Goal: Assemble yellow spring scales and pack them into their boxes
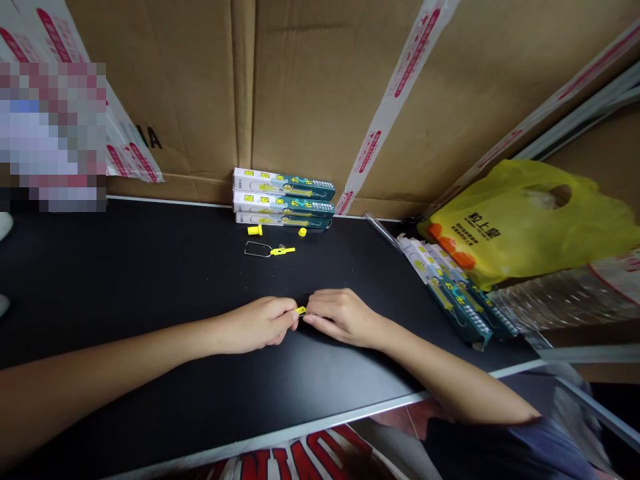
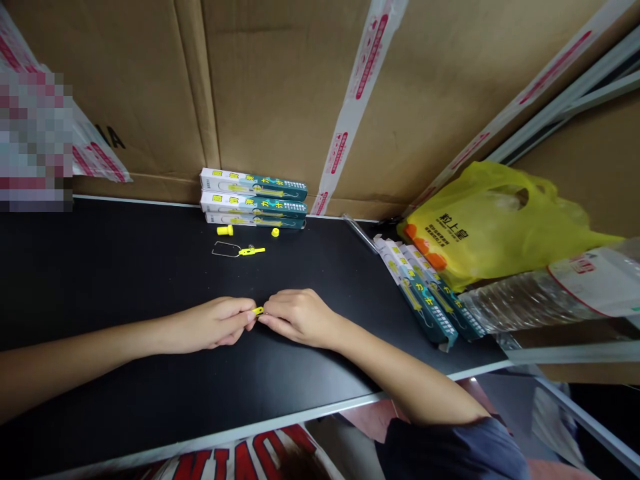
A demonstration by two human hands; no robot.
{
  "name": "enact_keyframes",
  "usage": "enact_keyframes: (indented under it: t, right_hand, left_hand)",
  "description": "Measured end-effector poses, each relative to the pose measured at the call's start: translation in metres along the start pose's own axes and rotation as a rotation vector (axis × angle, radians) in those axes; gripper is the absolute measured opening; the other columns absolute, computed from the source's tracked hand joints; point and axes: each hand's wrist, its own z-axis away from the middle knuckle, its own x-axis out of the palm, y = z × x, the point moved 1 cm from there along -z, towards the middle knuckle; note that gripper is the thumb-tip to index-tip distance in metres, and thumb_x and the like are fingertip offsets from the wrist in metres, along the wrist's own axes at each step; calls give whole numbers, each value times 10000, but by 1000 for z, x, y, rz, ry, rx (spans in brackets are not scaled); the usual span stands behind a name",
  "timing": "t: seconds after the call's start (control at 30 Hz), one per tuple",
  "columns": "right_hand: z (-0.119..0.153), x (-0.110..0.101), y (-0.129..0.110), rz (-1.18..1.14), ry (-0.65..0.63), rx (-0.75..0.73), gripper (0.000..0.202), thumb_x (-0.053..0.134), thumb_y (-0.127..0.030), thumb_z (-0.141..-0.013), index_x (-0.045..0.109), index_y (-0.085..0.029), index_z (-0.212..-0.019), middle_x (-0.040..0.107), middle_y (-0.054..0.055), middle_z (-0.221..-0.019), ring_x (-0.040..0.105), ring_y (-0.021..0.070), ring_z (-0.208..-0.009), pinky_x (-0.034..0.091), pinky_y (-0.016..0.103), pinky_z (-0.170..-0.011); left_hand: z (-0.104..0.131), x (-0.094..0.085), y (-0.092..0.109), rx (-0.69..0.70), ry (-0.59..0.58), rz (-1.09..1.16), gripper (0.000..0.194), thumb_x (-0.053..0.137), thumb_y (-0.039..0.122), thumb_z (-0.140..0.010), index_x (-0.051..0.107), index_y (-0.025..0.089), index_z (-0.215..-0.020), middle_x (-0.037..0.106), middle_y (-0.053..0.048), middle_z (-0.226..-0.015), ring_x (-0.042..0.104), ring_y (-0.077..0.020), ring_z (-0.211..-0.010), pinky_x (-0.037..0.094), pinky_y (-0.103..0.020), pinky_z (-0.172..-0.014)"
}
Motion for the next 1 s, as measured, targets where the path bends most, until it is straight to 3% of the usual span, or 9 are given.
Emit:
enact_keyframes:
  t: [0.27, 0.53, 0.7, 1.0]
  right_hand:
    - [-2, 0, -2, 1, 39, -7, 302, 410, -269, -988, 569, -172, -750, 568, 23, -676, 501, 128, -627, 356, 247, -617]
    - [2, 2, 6, -185, 126, 41, 293, 419, -266, -988, 551, -171, -744, 541, 10, -645, 483, 115, -596, 381, 235, -606]
    - [2, 7, 5, -213, 161, 44, 288, 418, -265, -989, 541, -173, -746, 526, 1, -642, 469, 110, -590, 373, 232, -603]
    - [3, 13, -2, -334, 214, 234, 319, 419, -312, -988, 513, -173, -717, 501, -17, -641, 465, 92, -584, 359, 212, -587]
  left_hand:
    - [1, 1, 2, -17, 24, -42, 320, 321, 425, -939, 447, 191, -760, 413, 71, -498, 346, -78, -420, 283, -202, -422]
    - [3, 0, 2, 42, 24, -59, 194, 319, 374, -966, 402, 222, -878, 437, 106, -493, 355, -76, -425, 312, -195, -467]
    - [3, 1, 1, 62, 35, -113, 210, 310, 358, -967, 371, 220, -820, 449, 97, -496, 407, -93, -472, 347, -224, -538]
    - [7, 7, 2, 95, 128, -308, 184, 266, 330, -968, 312, 231, -820, 415, 70, -590, 403, -124, -532, 275, -262, -551]
